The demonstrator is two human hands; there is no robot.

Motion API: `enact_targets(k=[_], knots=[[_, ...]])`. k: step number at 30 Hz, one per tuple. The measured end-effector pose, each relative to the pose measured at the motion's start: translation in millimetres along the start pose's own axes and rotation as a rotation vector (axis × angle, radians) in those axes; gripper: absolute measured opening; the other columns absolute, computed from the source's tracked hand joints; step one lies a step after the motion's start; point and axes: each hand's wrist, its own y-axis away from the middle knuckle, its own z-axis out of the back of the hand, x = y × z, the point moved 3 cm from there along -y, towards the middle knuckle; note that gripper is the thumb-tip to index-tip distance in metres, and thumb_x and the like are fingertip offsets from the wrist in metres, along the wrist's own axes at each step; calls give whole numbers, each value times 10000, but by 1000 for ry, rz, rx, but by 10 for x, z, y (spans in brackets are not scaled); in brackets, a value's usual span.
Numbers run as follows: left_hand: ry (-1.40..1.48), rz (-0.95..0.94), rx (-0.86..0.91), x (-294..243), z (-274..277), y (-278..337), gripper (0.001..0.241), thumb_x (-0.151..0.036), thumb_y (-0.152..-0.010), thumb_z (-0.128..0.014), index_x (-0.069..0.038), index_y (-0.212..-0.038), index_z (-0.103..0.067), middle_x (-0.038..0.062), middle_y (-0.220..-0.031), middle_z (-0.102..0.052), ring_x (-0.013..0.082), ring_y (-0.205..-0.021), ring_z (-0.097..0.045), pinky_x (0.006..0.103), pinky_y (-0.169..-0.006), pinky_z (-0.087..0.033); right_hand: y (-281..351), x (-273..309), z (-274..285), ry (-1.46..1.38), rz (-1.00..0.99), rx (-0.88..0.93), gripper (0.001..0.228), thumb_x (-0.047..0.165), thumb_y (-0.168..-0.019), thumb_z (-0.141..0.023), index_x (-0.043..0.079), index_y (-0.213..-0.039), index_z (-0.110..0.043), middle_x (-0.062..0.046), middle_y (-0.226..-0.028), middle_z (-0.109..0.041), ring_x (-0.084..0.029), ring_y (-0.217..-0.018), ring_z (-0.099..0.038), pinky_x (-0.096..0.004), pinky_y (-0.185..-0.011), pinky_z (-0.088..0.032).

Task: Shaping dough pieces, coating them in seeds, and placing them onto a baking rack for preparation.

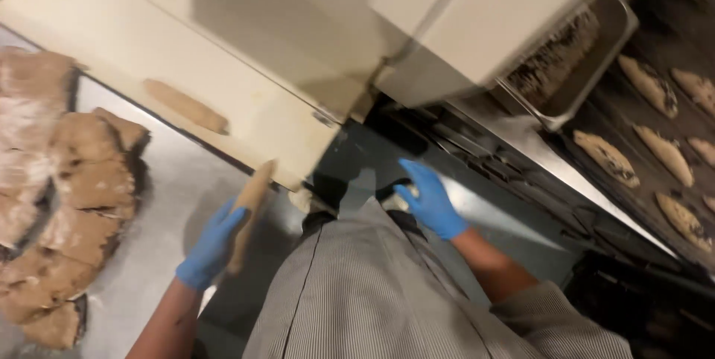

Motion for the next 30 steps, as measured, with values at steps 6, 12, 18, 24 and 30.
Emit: enact_targets(k=[6,12,18,24,30], knots=[[549,128,595,-757,-2729,-101,635,-431,-1067,-482,23,-1511,-459,105,-1229,-648,184,-1022,-618,350,-890,-505,1455,-1037,758,-35,-332,-110,499,276,-983,-635,14,-1404,-570,-199,-1321,-662,-344,-1208,-645,-428,-1032,-495],[910,226,1157,-1503,-4977,-24,647,-455,-1117,-410,-8,-1585,-395,115,-1248,-634,229,-996,-604,381,-873,-514,2048,-1691,1518,-62,-465,-215,454,243,-973,-650,33,-1371,-588,-178,-1249,-697,-313,-1138,-688,-394,-962,-534],[829,231,1019,-1729,-5919,-603,702,-641,-1035,-423,-91,-1462,-517,96,-1169,-679,209,-876,-642,341,-698,-540,2512,-2135,2176,-131,-548,-431,461,191,-958,-644,24,-1384,-595,-175,-1263,-703,-312,-1156,-679,-402,-974,-518],[-326,-1015,207,-1969,-6035,-2893,454,-329,-1202,-440,-22,-1537,-441,201,-1492,-550,343,-1350,-553,456,-1100,-443,3095,-2536,2080,-236,-715,-580,422,185,-1002,-611,7,-1385,-593,-160,-1248,-723,-273,-1136,-706,-366,-987,-525],[-1418,-949,-12,-1715,-6574,-3493,363,-261,-1040,-612,-86,-1351,-547,299,-1321,-497,509,-1128,-524,576,-854,-492,3088,-2631,2223,-235,-842,-667,373,177,-1011,-621,-6,-1337,-611,-166,-1275,-711,-251,-1122,-706,-349,-951,-531]])
